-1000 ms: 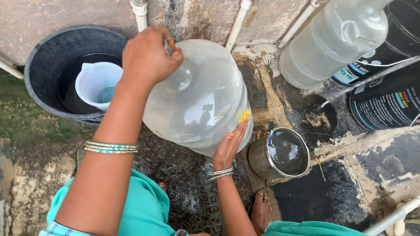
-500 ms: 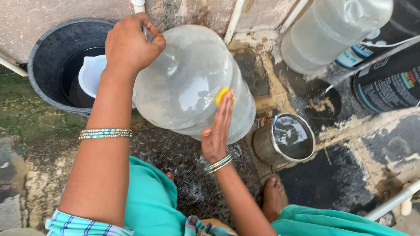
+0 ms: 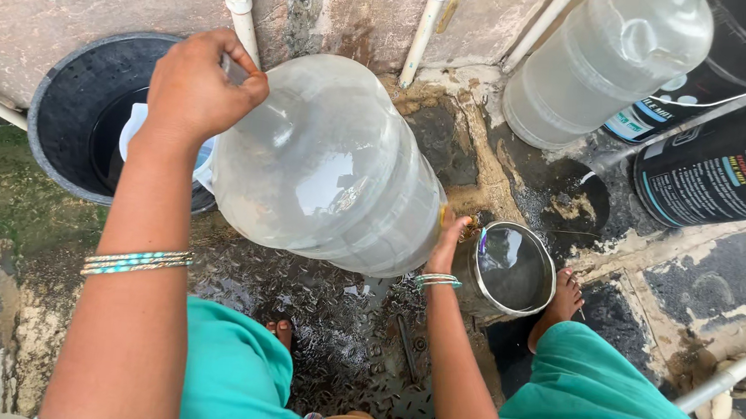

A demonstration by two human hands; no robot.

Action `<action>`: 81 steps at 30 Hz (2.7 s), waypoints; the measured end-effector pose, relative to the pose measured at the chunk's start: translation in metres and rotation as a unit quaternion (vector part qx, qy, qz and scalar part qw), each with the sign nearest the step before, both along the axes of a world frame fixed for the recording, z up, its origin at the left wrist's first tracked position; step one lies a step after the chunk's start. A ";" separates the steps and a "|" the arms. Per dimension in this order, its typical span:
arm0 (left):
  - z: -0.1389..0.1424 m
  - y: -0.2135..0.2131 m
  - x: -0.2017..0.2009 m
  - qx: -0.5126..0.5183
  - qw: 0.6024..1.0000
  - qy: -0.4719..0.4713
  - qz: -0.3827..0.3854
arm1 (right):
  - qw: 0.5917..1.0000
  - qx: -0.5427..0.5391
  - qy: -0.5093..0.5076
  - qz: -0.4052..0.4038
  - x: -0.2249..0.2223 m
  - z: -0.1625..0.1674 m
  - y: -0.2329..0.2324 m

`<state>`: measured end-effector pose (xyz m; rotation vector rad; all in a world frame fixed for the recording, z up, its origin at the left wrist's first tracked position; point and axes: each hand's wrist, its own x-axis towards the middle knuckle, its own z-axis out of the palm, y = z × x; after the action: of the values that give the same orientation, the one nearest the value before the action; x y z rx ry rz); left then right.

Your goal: The person scrubs the inside of a large plastic water dispenser with a toothbrush, then washes the exterior with a yellow sponge. They rinse the dispenser with water from a jug and shake it to remove excess water.

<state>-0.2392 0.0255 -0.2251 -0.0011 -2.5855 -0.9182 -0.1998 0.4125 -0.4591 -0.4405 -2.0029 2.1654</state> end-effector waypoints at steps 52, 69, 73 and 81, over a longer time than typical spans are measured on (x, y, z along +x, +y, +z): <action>-0.005 -0.014 -0.033 0.025 0.982 -0.160 0.102 | 0.897 0.384 0.202 0.085 0.006 0.066 -0.078; -0.014 0.003 -0.050 -0.028 0.977 -0.159 0.136 | 0.804 0.492 0.314 0.118 0.034 0.106 -0.131; -0.015 0.002 -0.050 -0.031 0.978 -0.150 0.139 | 0.882 0.420 0.211 -0.016 0.033 0.025 -0.079; -0.017 0.011 -0.053 -0.054 0.981 -0.134 0.132 | 0.969 0.210 -0.061 -0.113 0.029 -0.023 -0.024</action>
<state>-0.2921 0.0365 -0.2422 0.4544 -2.7875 -0.7201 -0.1710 0.3888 -0.4821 -0.7060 -2.2686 1.5617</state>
